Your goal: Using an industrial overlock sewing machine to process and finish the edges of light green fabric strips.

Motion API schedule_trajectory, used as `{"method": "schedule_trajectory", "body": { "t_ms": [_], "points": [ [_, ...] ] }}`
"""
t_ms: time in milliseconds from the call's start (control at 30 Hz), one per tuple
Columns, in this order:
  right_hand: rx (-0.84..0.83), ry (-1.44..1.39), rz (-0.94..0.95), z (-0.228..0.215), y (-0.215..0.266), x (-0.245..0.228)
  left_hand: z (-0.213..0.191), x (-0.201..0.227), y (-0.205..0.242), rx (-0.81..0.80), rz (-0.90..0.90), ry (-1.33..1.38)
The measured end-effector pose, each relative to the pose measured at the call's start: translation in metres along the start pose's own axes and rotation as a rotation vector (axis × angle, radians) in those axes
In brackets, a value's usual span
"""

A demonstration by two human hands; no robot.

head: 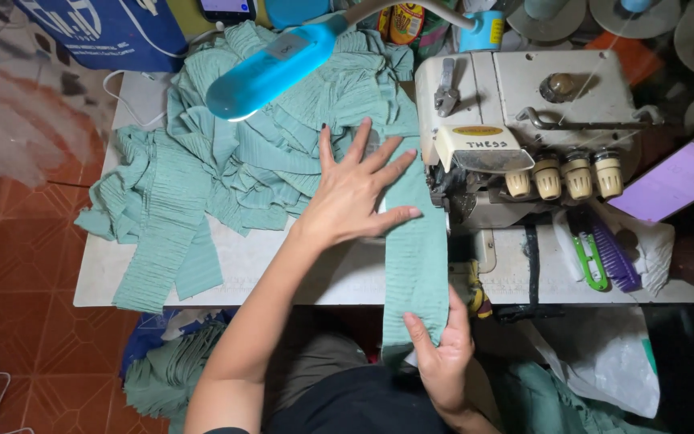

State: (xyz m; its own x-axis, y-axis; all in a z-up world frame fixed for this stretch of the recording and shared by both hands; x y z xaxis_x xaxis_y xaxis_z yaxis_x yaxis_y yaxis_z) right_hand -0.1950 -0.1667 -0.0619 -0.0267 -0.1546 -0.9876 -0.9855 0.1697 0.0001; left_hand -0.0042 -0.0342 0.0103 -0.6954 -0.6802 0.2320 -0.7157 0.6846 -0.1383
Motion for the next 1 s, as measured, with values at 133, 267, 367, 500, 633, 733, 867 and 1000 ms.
{"method": "schedule_trajectory", "body": {
  "t_ms": [133,267,367,500,633,733,867,1000],
  "points": [
    [0.053,0.079,-0.204,0.000,0.007,-0.003,-0.002,-0.014,-0.014,-0.014,-0.030,0.000],
    [0.017,0.145,-0.174,0.002,0.008,-0.001,0.000,-0.032,-0.029,-0.070,-0.093,-0.001],
    [0.014,0.126,-0.173,0.004,0.008,0.001,-0.002,-0.046,-0.037,-0.034,-0.121,-0.003],
    [0.020,0.107,-0.166,0.005,0.007,0.000,0.001,-0.066,-0.047,0.080,-0.192,-0.022],
    [0.004,0.083,-0.142,0.006,0.006,-0.004,0.008,-0.085,-0.055,0.225,-0.242,-0.059],
    [0.005,0.055,-0.170,0.008,0.003,-0.007,0.013,-0.101,-0.060,0.217,-0.361,0.039],
    [0.040,-0.111,-0.116,0.008,-0.005,-0.011,0.007,-0.099,-0.052,0.424,-0.361,0.053],
    [-0.008,-0.035,-0.168,0.007,-0.015,-0.023,-0.036,-0.032,-0.010,0.587,-0.112,0.153]
  ]
}}
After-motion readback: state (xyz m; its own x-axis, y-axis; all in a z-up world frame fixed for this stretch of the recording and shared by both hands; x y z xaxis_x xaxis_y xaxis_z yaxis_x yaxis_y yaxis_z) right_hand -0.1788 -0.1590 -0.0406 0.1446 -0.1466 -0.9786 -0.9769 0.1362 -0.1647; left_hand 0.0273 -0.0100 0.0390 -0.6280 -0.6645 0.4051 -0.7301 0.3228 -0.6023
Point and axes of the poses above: each hand's wrist, its own y-axis away from the middle knuckle, its own z-axis out of the palm, x = y × z, the point moved 5 cm from there along -y, towards the middle knuckle, and after that the axes turned 13 degrees about -x, right-handed, at the moved point
